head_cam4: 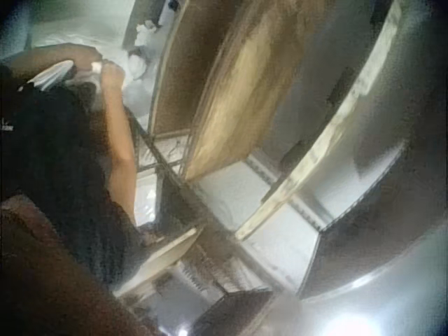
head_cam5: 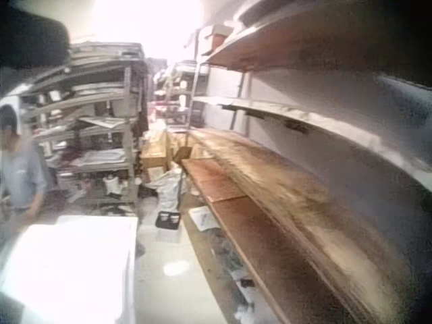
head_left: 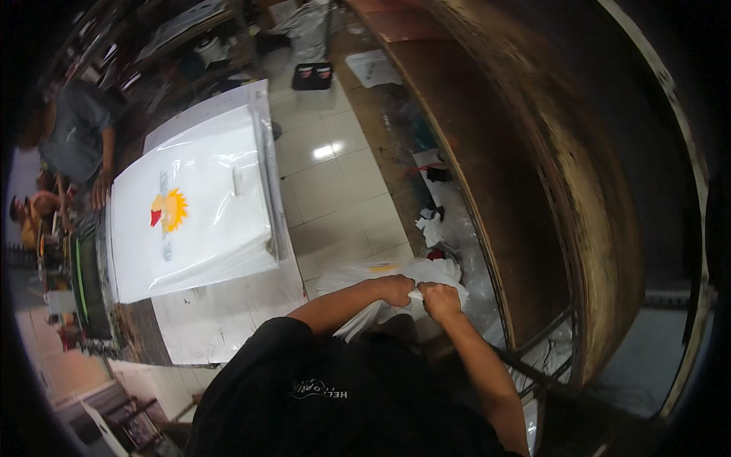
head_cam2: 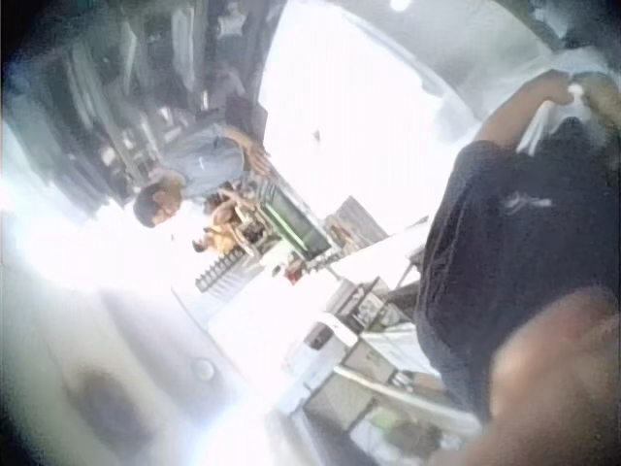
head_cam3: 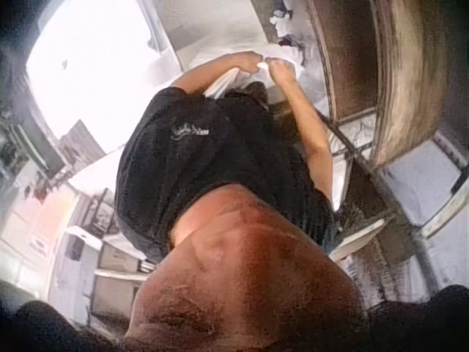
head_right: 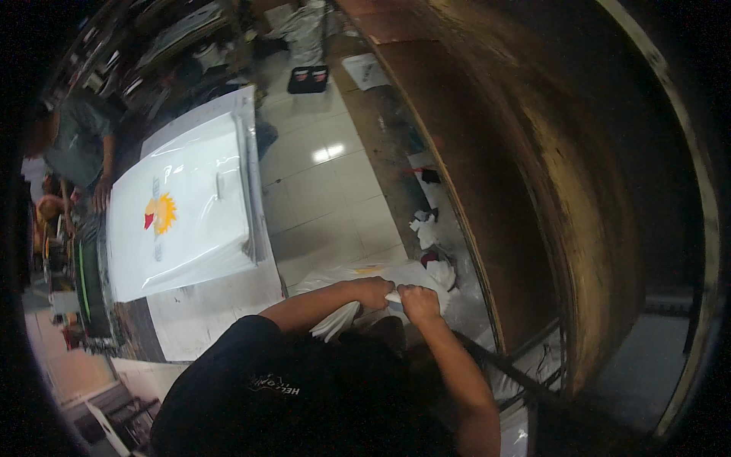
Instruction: The person folds white plastic bags with a logo, aligns them, and stacks them into neat piles. They move between a wooden table and the floor, handling the bags one at a time and placing the finished stacks on a metal shelf.
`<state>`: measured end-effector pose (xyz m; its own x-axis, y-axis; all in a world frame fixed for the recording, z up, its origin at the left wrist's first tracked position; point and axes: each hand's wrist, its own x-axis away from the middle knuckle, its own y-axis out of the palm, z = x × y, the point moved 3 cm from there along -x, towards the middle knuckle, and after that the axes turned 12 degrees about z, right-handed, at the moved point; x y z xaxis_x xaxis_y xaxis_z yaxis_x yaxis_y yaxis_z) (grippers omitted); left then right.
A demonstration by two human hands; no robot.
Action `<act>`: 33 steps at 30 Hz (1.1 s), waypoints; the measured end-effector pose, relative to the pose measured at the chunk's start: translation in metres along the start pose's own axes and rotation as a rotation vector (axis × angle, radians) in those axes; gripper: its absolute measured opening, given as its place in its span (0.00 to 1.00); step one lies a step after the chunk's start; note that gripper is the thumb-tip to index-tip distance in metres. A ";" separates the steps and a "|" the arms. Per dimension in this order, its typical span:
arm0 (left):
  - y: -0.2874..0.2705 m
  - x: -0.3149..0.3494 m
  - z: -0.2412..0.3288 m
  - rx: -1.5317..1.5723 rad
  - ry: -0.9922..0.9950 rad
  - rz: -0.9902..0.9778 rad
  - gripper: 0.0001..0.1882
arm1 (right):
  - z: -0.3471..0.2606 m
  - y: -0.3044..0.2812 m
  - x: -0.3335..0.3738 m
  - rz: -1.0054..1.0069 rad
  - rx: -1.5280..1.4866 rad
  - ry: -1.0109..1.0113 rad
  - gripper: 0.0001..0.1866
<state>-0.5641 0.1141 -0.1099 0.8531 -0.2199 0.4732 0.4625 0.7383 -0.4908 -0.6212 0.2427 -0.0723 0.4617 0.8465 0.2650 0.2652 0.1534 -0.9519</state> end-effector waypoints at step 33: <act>-0.251 -0.190 -0.447 -0.324 -0.339 0.467 0.31 | 0.008 0.175 -0.598 0.454 0.283 -0.882 0.09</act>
<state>-0.7344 -0.3147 -0.4033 0.8829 0.3284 0.3356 0.1570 0.4670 -0.8702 -0.8574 -0.2328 -0.3982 -0.3471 0.9101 -0.2264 -0.0411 -0.2559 -0.9658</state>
